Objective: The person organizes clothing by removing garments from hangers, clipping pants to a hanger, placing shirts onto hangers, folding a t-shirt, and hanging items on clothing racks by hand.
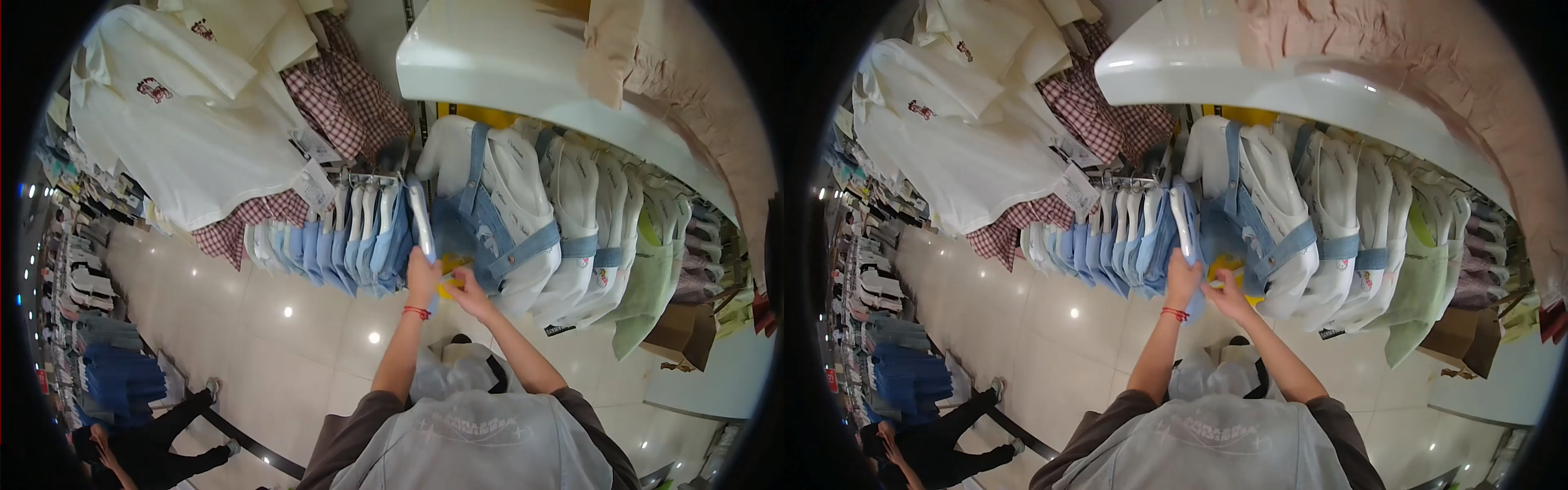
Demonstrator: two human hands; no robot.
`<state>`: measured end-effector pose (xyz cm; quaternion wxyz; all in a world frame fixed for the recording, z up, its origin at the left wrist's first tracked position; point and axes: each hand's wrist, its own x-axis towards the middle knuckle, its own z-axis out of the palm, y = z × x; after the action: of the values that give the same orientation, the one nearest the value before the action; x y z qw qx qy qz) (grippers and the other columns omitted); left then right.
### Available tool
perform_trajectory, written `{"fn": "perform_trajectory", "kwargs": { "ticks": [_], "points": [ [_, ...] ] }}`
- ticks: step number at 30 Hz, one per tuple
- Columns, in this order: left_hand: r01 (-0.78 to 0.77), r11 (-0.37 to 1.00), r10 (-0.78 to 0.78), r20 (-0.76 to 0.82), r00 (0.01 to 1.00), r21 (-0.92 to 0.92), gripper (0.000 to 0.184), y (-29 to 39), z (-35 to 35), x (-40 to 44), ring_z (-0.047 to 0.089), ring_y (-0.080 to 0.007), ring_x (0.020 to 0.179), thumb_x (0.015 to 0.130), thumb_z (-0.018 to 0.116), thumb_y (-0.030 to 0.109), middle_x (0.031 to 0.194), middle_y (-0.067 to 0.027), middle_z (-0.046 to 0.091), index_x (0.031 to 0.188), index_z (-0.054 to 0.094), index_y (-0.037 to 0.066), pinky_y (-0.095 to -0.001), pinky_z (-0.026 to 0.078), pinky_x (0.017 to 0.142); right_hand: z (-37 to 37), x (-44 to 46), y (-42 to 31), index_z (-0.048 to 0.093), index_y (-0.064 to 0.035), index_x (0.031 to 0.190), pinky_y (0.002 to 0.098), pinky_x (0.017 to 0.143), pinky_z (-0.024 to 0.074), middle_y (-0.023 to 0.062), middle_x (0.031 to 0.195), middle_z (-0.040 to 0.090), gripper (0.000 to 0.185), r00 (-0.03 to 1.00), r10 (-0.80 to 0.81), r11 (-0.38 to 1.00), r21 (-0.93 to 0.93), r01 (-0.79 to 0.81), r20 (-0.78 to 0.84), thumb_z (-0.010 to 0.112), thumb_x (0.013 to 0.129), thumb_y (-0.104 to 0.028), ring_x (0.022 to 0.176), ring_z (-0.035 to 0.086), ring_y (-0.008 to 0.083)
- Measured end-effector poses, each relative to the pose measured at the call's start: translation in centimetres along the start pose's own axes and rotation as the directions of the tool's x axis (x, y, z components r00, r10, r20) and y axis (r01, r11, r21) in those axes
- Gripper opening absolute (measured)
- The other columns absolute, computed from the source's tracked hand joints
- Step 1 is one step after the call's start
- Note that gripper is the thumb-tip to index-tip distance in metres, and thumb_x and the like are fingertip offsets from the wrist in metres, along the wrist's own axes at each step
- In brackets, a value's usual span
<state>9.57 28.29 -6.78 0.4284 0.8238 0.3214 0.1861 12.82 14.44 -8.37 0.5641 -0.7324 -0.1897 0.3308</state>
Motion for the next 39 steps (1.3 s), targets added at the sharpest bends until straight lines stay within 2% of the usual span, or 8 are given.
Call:
{"fn": "perform_trajectory", "kwargs": {
  "ticks": [8,14,17,20,23,26,29,39],
  "points": [
    [-0.350,0.919,0.358,0.011,0.934,-0.184,0.035,4.1,-0.4,-4.1,0.052,-0.0432,0.088,0.074,0.060,0.007,0.098,-0.0256,0.051,0.104,0.044,-0.003,-0.0450,0.044,0.072,-0.2,4.4,-9.8,0.033,0.0008,0.124,0.0410,0.085,0.0435,0.0263,0.108,0.054,0.059,0.967,-0.216,0.964,-0.184,0.189,-0.136,0.063,0.080,-0.024,0.101,0.055,0.0383],
    [-0.294,0.938,0.345,0.401,0.849,-0.183,0.075,4.5,-4.7,-7.1,0.048,-0.0366,0.107,0.071,0.072,0.019,0.113,-0.0246,0.047,0.127,0.029,-0.007,-0.0366,0.040,0.090,-2.7,2.4,-10.6,0.045,-0.0011,0.104,0.0447,0.073,0.0458,0.0243,0.089,0.060,0.032,0.950,-0.283,0.886,-0.416,0.206,-0.133,0.057,0.083,-0.022,0.086,0.059,0.0420],
    [-0.381,0.923,0.381,0.023,0.924,0.054,0.082,0.5,-7.3,-5.6,0.048,-0.0306,0.107,0.068,0.077,0.023,0.118,-0.0208,0.046,0.128,0.029,-0.006,-0.0345,0.038,0.093,-5.4,-1.7,-16.4,0.049,0.0001,0.105,0.0398,0.070,0.0467,0.0231,0.085,0.060,0.034,0.932,-0.362,0.801,-0.520,0.297,-0.025,0.055,0.086,-0.027,0.081,0.059,0.0401],
    [-0.281,0.952,0.266,-0.129,0.955,-0.117,0.073,-4.4,-8.0,-3.0,0.049,-0.0252,0.107,0.069,0.076,0.021,0.119,-0.0151,0.048,0.125,0.036,-0.004,-0.0338,0.039,0.092,-8.0,-4.5,-21.7,0.052,-0.0004,0.110,0.0346,0.069,0.0463,0.0180,0.081,0.061,0.038,0.916,-0.336,0.783,-0.476,0.401,0.218,0.055,0.087,-0.031,0.074,0.060,0.0312],
    [0.093,0.877,0.188,0.515,0.836,-0.472,0.061,-3.6,-10.2,-1.7,0.050,-0.0211,0.108,0.071,0.075,0.016,0.117,-0.0113,0.053,0.121,0.046,-0.002,-0.0333,0.040,0.092,-9.4,-7.1,-27.6,0.054,-0.0011,0.110,0.0318,0.067,0.0454,0.0144,0.079,0.061,0.037,0.890,-0.267,0.783,-0.456,0.424,0.369,0.056,0.087,-0.030,0.071,0.058,0.0238],
    [0.171,0.939,0.098,0.710,0.697,-0.298,0.049,-1.7,-10.6,-2.5,0.052,-0.0188,0.106,0.077,0.070,0.013,0.113,-0.0092,0.057,0.119,0.051,-0.001,-0.0322,0.042,0.090,-10.0,-7.6,-30.1,0.057,-0.0013,0.105,0.0298,0.064,0.0440,0.0117,0.076,0.059,0.034,0.854,-0.408,0.721,-0.459,0.519,0.324,0.058,0.086,-0.029,0.067,0.056,0.0197],
    [0.060,0.851,0.278,0.544,0.791,-0.522,0.040,-5.2,-7.6,-4.9,0.055,-0.0171,0.100,0.081,0.064,0.015,0.109,-0.0082,0.060,0.116,0.053,-0.002,-0.0310,0.043,0.087,-10.2,-7.8,-31.3,0.058,-0.0012,0.099,0.0293,0.058,0.0416,0.0112,0.070,0.056,0.029,0.777,-0.603,0.616,-0.515,0.596,0.177,0.059,0.085,-0.027,0.061,0.053,0.0192],
    [0.188,0.953,-0.015,0.579,0.815,-0.239,0.037,-14.3,-11.6,-10.3,0.059,-0.0191,0.093,0.089,0.053,0.023,0.100,-0.0120,0.063,0.113,0.054,-0.005,-0.0296,0.044,0.085,-10.0,-9.3,-32.3,0.054,-0.0021,0.085,0.0312,0.050,0.0373,0.0122,0.060,0.051,0.029,0.787,-0.618,0.555,-0.707,0.438,0.003,0.059,0.085,-0.030,0.051,0.047,0.0226]
  ]
}}
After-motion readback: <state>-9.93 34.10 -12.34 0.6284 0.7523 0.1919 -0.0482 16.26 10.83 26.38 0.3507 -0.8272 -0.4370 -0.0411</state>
